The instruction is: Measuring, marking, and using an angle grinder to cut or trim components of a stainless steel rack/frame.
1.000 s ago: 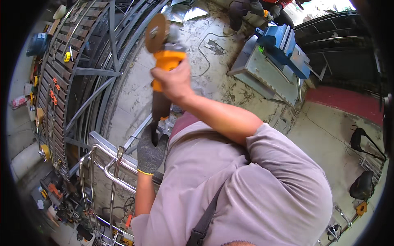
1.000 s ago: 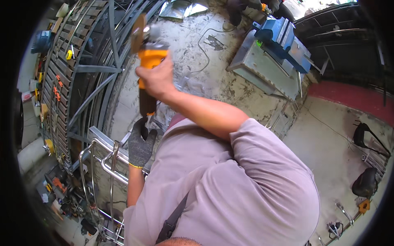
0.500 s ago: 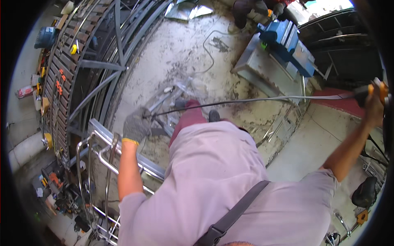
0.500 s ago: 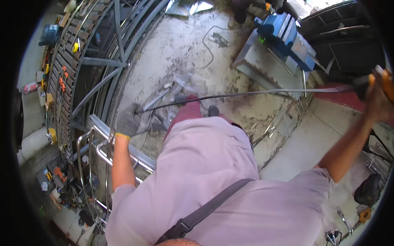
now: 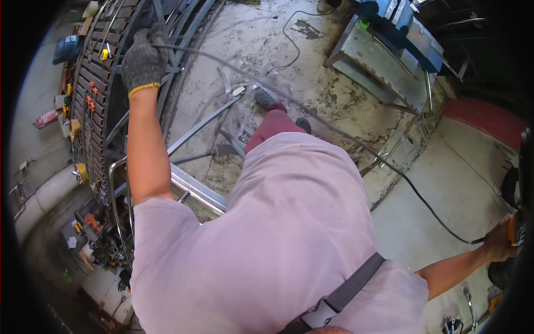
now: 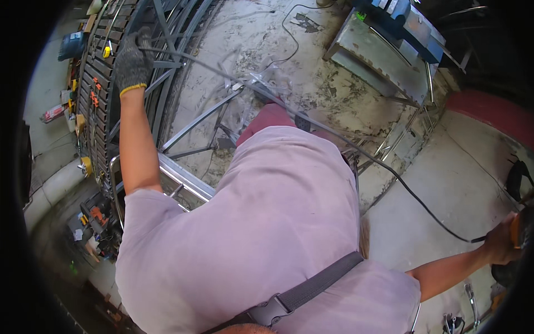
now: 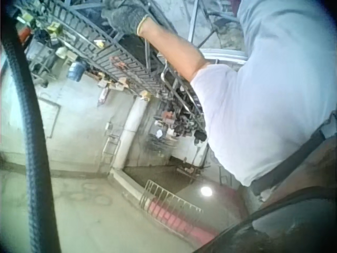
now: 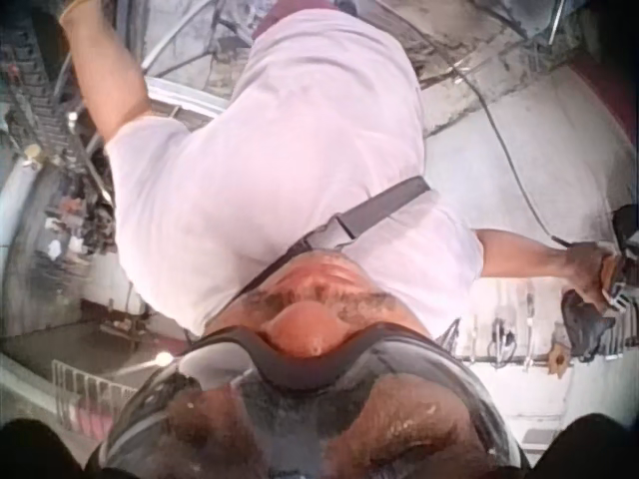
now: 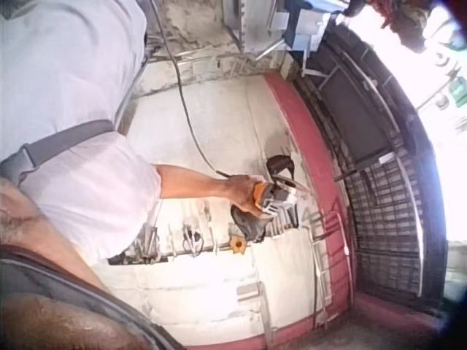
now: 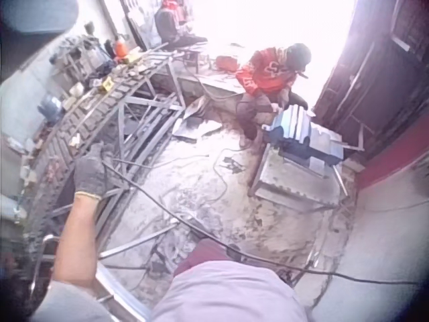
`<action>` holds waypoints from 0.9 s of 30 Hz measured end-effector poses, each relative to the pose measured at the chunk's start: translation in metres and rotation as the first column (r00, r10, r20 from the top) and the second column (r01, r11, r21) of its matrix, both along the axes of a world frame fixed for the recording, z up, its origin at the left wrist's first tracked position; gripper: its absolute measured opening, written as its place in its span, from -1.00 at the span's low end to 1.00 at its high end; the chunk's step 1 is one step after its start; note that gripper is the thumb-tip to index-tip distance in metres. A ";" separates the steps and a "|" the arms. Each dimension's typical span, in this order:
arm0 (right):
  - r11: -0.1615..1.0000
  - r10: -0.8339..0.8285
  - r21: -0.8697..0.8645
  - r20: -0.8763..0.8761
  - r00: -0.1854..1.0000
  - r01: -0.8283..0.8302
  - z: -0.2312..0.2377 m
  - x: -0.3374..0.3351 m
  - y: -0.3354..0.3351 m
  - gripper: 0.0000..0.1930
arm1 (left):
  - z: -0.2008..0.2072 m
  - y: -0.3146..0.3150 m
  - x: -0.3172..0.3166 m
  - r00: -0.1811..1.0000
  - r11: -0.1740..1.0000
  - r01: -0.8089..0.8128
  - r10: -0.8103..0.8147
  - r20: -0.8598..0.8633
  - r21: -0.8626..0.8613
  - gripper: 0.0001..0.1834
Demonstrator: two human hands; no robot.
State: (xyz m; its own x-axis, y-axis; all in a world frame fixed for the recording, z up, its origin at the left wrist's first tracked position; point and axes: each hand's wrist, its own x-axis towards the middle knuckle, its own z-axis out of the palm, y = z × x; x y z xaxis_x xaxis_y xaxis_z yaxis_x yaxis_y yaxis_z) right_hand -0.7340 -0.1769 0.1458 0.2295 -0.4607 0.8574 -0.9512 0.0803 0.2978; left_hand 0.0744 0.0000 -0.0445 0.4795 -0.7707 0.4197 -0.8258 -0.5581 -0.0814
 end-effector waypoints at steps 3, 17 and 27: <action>0.992 -0.084 0.099 0.121 0.989 0.072 -0.029 -0.019 0.016 -0.40 | 0.045 -0.041 -0.023 0.913 0.992 -0.121 0.101 -0.396 -0.027 -0.41; 0.325 -0.397 0.461 0.859 0.323 -0.825 -0.181 0.217 -0.026 -0.69 | -0.195 -0.040 -0.064 0.815 0.688 0.417 0.005 -0.579 0.594 -0.43; -0.390 -0.759 0.348 0.402 0.512 -0.852 -0.350 0.334 -0.181 -0.45 | -0.231 0.086 -0.172 0.280 0.656 0.242 0.659 -0.699 0.715 -0.18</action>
